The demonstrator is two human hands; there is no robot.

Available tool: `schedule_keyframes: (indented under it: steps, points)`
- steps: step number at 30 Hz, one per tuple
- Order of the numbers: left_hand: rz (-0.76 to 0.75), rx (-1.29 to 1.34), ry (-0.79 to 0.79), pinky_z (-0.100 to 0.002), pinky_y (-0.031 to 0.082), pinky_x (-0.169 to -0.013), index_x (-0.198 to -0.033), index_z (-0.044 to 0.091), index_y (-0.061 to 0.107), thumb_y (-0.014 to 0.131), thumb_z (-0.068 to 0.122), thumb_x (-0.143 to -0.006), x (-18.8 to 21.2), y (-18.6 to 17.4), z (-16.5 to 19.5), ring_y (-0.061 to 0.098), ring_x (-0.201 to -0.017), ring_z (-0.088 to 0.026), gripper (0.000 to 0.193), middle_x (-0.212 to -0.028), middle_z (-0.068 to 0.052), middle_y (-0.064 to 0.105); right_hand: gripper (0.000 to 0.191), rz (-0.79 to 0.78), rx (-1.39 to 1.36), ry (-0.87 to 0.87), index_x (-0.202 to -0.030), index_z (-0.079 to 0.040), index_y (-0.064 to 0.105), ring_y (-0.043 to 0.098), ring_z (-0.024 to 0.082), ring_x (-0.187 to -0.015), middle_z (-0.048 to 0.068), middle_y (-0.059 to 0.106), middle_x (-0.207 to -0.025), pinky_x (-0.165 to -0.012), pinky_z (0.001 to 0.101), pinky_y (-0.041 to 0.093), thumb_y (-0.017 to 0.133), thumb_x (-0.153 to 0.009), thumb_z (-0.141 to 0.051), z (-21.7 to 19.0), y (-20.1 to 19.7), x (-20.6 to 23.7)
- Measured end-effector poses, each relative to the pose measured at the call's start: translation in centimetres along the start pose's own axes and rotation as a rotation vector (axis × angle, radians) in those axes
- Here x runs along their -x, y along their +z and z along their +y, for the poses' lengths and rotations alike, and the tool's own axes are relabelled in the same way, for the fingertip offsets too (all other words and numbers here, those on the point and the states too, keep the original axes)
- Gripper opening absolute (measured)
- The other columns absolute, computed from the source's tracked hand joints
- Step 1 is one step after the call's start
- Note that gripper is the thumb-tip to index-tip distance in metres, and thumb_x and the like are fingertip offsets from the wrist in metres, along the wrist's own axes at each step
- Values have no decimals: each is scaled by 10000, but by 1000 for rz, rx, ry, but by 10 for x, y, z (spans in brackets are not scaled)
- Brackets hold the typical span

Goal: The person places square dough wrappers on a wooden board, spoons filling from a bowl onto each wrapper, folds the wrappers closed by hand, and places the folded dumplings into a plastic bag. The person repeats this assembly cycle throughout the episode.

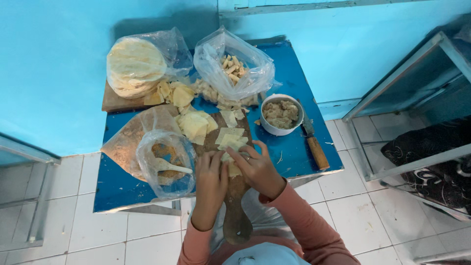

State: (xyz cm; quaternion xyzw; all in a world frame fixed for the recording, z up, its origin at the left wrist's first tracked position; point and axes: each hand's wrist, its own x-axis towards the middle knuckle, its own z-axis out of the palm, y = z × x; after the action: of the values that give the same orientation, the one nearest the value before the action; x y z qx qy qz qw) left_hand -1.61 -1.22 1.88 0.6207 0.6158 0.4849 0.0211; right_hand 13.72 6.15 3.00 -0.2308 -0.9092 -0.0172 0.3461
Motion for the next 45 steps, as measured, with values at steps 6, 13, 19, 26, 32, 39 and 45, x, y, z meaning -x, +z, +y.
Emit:
schedule_keyframes:
  steps: [6, 13, 19, 26, 32, 39, 45]
  points:
    - [-26, -7, -56, -491, 456, -908, -1280, 11, 608, 712, 61, -855, 0, -4, 6, 567, -1054, -402, 440, -1138, -191, 583, 371, 167, -242, 205, -1232, -58, 658, 673, 288, -1062, 164, 706, -1161, -964, 430, 513, 772, -879, -39, 13, 11, 5]
    - [64, 132, -23, -451, 473, -921, -1267, 16, 606, 753, 124, -889, -1, -10, 19, 582, -1077, -369, 419, -1175, -179, 600, 568, 113, -998, 646, -1481, -1, 522, 721, 157, -1028, 135, 782, -1090, -921, 294, 563, 721, -950, -2, 24, 16, 23]
    - [88, 250, -60, -397, 508, -858, -1264, 26, 608, 789, 154, -885, -2, -6, 21, 614, -1011, -301, 440, -1149, -140, 623, 558, -48, -1557, 812, -1475, 20, 492, 728, 135, -1108, 32, 713, -1323, -988, 303, 564, 650, -942, -31, 12, 8, 22]
    - [162, 245, -119, -386, 496, -869, -1338, 22, 568, 798, 179, -849, 10, -18, 14, 592, -955, -263, 562, -1140, -112, 642, 665, -368, -985, 589, -1514, -91, 492, 640, 96, -806, 99, 719, -965, -705, 281, 547, 746, -904, -17, 54, -28, -28]
    - [206, 270, -134, -358, 500, -867, -1350, 21, 565, 768, 155, -900, 19, -32, 10, 587, -944, -244, 512, -1155, -117, 634, 722, 243, -862, 366, -1557, -93, 363, 725, 118, -1079, 61, 635, -1385, -884, 273, 622, 645, -918, 89, 78, -43, -93]
    - [470, 194, -124, -346, 477, -860, -1263, 16, 595, 701, 101, -966, 33, -54, 4, 610, -952, -210, 327, -1115, -98, 662, 519, -65, -681, 156, -1379, -88, 545, 751, 146, -853, 86, 795, -1054, -769, 303, 608, 744, -911, 14, 14, 12, -95]
    - [718, 270, -146, -307, 490, -893, -1222, -23, 576, 579, 87, -1081, 47, -73, -2, 567, -980, -183, 179, -1169, -117, 596, 455, -235, -472, -126, -1256, -68, 536, 705, 416, -876, 178, 733, -988, -717, 510, 538, 727, -848, -136, -48, 62, -88]
